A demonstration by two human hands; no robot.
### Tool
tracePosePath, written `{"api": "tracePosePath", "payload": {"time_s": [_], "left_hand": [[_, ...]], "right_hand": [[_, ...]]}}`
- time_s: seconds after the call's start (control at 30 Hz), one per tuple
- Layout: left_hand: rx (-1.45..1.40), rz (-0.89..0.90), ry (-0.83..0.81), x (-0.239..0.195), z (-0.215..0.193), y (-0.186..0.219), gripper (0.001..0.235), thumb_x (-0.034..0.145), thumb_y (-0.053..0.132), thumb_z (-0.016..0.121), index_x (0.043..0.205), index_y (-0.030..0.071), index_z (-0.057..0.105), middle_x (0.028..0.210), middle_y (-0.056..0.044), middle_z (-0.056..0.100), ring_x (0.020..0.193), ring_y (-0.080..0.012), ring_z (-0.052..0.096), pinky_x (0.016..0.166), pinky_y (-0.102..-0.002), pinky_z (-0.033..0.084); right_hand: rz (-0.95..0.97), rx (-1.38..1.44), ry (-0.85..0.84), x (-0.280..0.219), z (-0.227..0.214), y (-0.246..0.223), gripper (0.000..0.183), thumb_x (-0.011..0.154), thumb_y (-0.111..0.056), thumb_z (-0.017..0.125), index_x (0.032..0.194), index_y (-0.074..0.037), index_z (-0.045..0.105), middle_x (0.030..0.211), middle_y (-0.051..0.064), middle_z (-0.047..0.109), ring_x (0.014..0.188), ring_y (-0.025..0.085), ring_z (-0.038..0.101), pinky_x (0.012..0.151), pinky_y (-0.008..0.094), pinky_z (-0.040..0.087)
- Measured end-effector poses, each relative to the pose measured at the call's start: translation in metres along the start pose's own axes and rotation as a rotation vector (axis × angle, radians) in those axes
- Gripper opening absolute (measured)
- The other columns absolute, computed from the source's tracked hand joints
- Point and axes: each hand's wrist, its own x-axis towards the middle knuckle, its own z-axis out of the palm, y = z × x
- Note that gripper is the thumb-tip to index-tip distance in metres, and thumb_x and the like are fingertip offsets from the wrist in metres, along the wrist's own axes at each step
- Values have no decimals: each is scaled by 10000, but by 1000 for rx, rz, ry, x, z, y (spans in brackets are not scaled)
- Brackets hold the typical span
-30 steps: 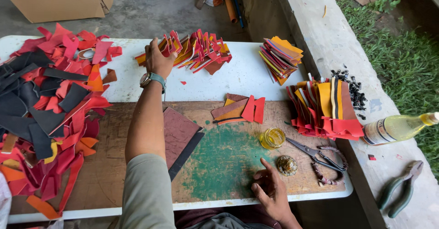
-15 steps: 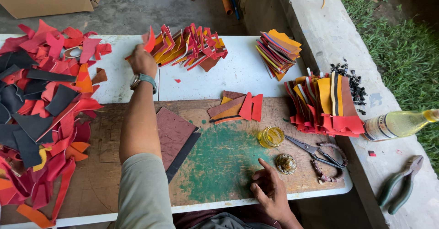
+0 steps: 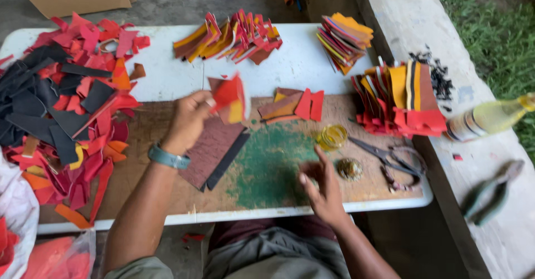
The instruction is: The person assembles small multi-colored craft pieces by applying a yellow substance from a jar to the edges and pressing them together. They handle the pieces one at a time, repeatedly applying the substance and stacking the finished units on the table.
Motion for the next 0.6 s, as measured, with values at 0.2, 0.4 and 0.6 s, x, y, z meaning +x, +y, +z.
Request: {"api": "tracePosePath", "payload": {"time_s": [0.2,0.4,0.6], "left_hand": [[599,61,-204,-106,89,66,178,1011,128,606,1076,-19,684,680,-91,628,622,-109,580,570,-313,467],[631,310,-122,-152,118,107,182,940,114,722,1031,-8,623,888,-109,742,816,-202,756,647,-304,567],[607,513,-215,-163,121,129,158,913,90,760,958,-19,655,925,-146,733,843,-212,721,736,-336,554]], "right_hand": [[-4,406,-198,23,12,-28,964,938,-34,634,1636,-195,-12,1353,137,619,1025,170,682,817,343,602],[-138,292,-137,-23,9,-42,963,989,26,649,1705,-154,31,1048,138,732,849,137,667,748,299,574],[-159,328,-249,-48,0,-58,1019,840,115,549,1656,-143,-6,1163,125,729,896,144,727,748,302,610]]}}
